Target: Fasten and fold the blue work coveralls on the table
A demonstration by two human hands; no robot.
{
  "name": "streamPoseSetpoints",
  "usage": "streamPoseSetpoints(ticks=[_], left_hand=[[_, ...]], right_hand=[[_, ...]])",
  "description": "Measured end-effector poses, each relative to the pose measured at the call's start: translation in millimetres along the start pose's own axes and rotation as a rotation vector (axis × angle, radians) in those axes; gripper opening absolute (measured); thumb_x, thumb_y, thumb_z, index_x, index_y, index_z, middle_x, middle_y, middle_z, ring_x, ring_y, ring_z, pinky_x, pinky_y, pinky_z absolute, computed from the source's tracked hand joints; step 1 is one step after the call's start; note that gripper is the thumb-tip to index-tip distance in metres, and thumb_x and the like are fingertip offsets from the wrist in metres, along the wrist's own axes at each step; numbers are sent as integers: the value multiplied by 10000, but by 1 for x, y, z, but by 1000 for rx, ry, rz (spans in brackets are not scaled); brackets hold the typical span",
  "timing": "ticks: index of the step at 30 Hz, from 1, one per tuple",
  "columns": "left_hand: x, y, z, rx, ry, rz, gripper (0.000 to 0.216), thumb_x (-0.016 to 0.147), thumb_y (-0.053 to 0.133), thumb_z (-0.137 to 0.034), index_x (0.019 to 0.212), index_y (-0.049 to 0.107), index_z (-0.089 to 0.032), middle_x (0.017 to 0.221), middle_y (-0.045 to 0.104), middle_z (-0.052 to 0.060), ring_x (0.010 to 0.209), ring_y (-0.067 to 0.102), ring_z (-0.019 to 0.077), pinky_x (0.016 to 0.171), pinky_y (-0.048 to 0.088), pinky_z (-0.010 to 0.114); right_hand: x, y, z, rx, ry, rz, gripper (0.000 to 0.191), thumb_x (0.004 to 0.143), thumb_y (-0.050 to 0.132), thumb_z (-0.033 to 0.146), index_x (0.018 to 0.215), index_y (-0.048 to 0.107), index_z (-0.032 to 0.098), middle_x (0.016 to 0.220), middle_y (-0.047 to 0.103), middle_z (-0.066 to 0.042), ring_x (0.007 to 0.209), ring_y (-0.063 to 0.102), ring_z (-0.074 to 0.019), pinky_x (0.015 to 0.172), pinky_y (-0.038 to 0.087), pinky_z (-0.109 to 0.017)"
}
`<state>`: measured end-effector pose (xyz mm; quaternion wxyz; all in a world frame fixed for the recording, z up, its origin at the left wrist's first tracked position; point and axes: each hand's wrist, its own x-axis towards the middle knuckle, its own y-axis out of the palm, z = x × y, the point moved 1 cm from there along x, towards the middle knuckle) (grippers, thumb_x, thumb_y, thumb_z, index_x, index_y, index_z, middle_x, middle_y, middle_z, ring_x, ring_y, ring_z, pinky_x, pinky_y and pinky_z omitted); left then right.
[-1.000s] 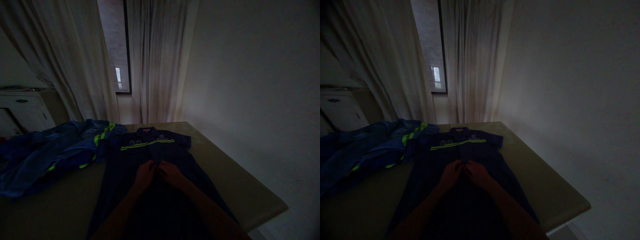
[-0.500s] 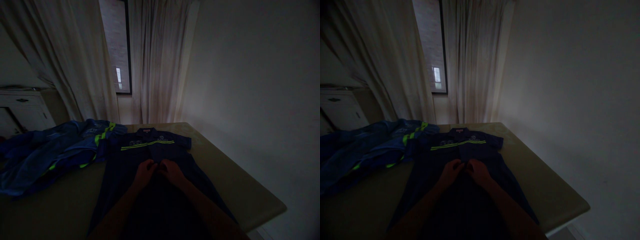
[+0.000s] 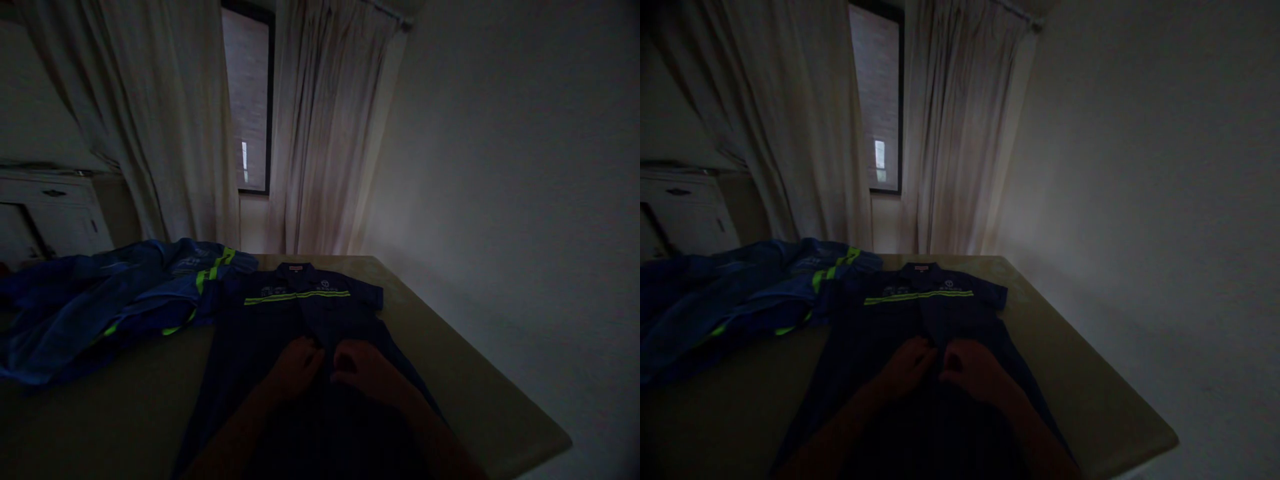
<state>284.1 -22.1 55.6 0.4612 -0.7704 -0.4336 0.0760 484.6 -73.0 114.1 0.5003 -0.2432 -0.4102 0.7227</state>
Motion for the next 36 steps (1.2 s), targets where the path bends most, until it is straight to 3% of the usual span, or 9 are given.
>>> streamPoseSetpoints(ticks=[3,8,11,19,24,26,28,32,36], left_hand=[[-5,2,-12,35,22,61,423,1015,420,-463,781,660,-206,836,683,46,804,609,188,752,394,298],[-4,15,-26,-96,-161,24,309,992,459,-393,814,644,-220,818,707,37,761,638,198,710,375,296],[0,21,-28,-250,-223,-53,317,979,452,-388,770,619,-217,791,701,27,735,629,188,670,364,283],[7,29,-22,-465,-401,-146,389,890,483,-490,620,496,-210,592,483,-36,587,469,143,548,289,268],[7,34,-22,-553,-372,-158,427,885,479,-556,638,497,-209,599,473,-34,561,468,136,520,306,257],[6,33,-23,-650,-317,-100,410,921,437,-535,713,555,-202,636,541,-21,573,524,148,532,377,255],[2,29,-25,-699,-200,-33,357,967,383,-435,889,636,-195,774,662,12,704,627,174,656,478,273],[-10,22,-34,-327,70,32,308,929,535,-369,1179,657,-236,1221,684,75,1156,593,248,1040,428,379],[-19,27,-45,77,205,132,383,931,593,-501,1200,657,-237,1269,642,106,1211,542,298,1091,370,470]], right_hand=[[-30,21,5,-43,-19,98,121,816,723,252,924,678,222,937,705,5,828,629,-167,732,423,-250],[-45,53,-1,-35,-40,-23,109,883,566,172,917,660,217,994,685,-35,876,626,-179,755,445,-260],[-42,53,-3,19,-41,-70,151,893,523,145,890,655,218,969,686,-36,858,627,-179,768,452,-270],[-38,51,-20,156,95,-127,185,933,607,364,880,712,221,917,724,-32,889,651,-222,813,465,-319],[-38,52,-20,94,169,-191,175,879,663,358,795,632,208,794,681,-14,746,617,-192,694,439,-293],[-39,47,-21,73,159,-226,184,880,649,360,782,597,213,771,660,-11,723,604,-188,682,443,-293],[-41,42,-22,86,121,-282,185,904,607,385,822,588,220,805,658,-25,752,612,-199,705,469,-303],[-44,37,-25,220,94,-385,305,972,501,486,1090,614,229,1039,689,-76,972,651,-236,878,519,-344],[-41,43,-29,118,149,-364,402,911,604,493,1220,599,235,1155,680,-96,1048,653,-263,953,522,-389]])
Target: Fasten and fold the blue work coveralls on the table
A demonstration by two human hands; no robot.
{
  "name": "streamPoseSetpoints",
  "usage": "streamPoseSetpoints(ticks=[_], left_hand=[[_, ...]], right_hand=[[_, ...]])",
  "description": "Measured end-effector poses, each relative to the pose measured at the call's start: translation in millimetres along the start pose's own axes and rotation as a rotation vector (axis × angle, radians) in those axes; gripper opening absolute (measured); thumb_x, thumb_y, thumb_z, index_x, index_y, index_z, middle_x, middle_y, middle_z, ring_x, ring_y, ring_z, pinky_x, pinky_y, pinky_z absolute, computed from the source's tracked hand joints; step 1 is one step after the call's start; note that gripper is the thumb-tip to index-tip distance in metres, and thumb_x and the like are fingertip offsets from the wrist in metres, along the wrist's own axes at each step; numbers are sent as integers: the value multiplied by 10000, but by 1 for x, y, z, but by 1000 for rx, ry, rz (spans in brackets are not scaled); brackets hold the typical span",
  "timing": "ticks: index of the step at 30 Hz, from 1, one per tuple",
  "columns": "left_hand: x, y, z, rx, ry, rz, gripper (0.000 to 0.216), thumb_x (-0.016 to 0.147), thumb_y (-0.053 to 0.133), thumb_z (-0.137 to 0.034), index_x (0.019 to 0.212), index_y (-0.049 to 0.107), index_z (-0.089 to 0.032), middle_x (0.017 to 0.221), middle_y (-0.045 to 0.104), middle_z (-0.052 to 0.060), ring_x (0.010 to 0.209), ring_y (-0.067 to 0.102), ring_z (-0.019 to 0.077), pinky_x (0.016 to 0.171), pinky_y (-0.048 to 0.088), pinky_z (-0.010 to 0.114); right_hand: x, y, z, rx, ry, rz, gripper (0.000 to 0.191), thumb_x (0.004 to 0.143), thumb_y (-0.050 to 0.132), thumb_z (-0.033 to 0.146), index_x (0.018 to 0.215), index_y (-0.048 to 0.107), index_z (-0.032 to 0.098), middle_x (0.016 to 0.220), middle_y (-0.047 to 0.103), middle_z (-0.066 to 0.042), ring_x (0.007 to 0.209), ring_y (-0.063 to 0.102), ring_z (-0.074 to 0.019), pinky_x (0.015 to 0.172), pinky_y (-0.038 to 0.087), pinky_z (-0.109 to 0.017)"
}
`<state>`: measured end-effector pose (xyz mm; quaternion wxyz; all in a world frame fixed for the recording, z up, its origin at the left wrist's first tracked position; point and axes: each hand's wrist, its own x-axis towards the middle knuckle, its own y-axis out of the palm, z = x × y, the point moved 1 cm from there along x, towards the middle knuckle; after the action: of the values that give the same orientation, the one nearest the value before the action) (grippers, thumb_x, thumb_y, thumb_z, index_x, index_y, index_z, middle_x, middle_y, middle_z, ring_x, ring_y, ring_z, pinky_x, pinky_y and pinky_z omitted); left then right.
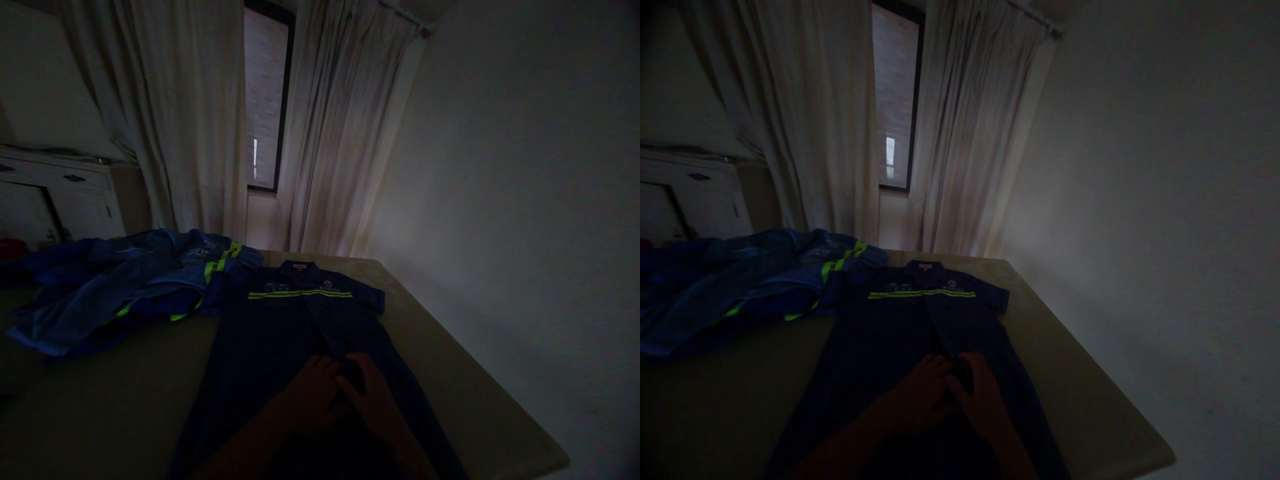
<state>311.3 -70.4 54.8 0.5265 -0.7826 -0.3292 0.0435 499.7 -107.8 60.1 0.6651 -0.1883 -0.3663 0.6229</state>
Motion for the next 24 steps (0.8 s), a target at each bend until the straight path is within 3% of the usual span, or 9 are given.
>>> streamPoseSetpoints(ticks=[4,9,11,13,15,17,20,23,24], left_hand=[[-6,9,-6,42,2,-26,433,1027,455,-449,1413,525,-266,1419,585,94,1328,505,274,1148,336,468],[-39,15,-5,-14,-47,117,747,1006,438,-566,1620,189,-221,1684,173,145,1550,186,321,1253,180,547],[-57,2,-6,-109,27,231,763,981,459,-604,1614,231,-243,1680,193,133,1543,208,338,1244,193,573],[-72,-22,-3,-267,62,316,629,983,444,-607,1543,408,-325,1645,333,67,1493,345,322,1221,272,539],[-81,-52,9,-432,-64,333,483,997,417,-590,1405,582,-391,1525,529,7,1374,518,277,1143,402,451],[-83,-79,36,-471,-298,221,451,983,444,-580,1349,631,-395,1406,638,2,1280,597,260,1079,457,417],[-83,-111,99,-245,-597,-148,387,900,516,-504,1111,743,-272,1200,737,70,1165,651,293,1062,456,441],[-88,-133,166,132,-841,-552,529,819,528,-413,1255,624,-130,1329,640,176,1308,534,345,1129,375,480],[-91,-138,185,184,-915,-617,614,828,512,-432,1329,553,-79,1378,592,218,1334,506,363,1126,369,496]], right_hand=[[2,5,-10,-60,-11,-2,301,921,530,381,1154,647,231,1124,704,-100,1042,672,-268,959,529,-412],[-3,3,-9,-11,25,17,338,959,502,435,1162,696,248,1186,721,-102,1114,663,-292,1025,494,-448],[-7,2,-3,49,9,79,364,989,479,494,1158,717,277,1186,727,-79,1140,654,-288,1038,484,-443],[-10,2,4,93,-9,143,362,993,492,525,1173,721,311,1198,724,-57,1160,644,-279,1041,482,-433],[-14,3,9,113,-9,195,352,964,562,524,1222,703,328,1230,709,-53,1165,640,-277,1039,488,-431],[-16,4,13,122,-19,257,395,940,619,505,1298,664,344,1297,678,-56,1195,626,-277,1055,482,-438],[-18,5,19,91,-117,349,546,931,644,516,1450,540,381,1474,564,-58,1348,520,-292,1145,399,-484],[-19,8,26,-33,-222,417,703,915,644,583,1547,383,419,1624,374,-50,1486,339,-335,1208,263,-576],[-19,10,28,-71,-244,437,733,914,638,597,1562,341,427,1646,323,-47,1505,298,-345,1214,231,-598]])
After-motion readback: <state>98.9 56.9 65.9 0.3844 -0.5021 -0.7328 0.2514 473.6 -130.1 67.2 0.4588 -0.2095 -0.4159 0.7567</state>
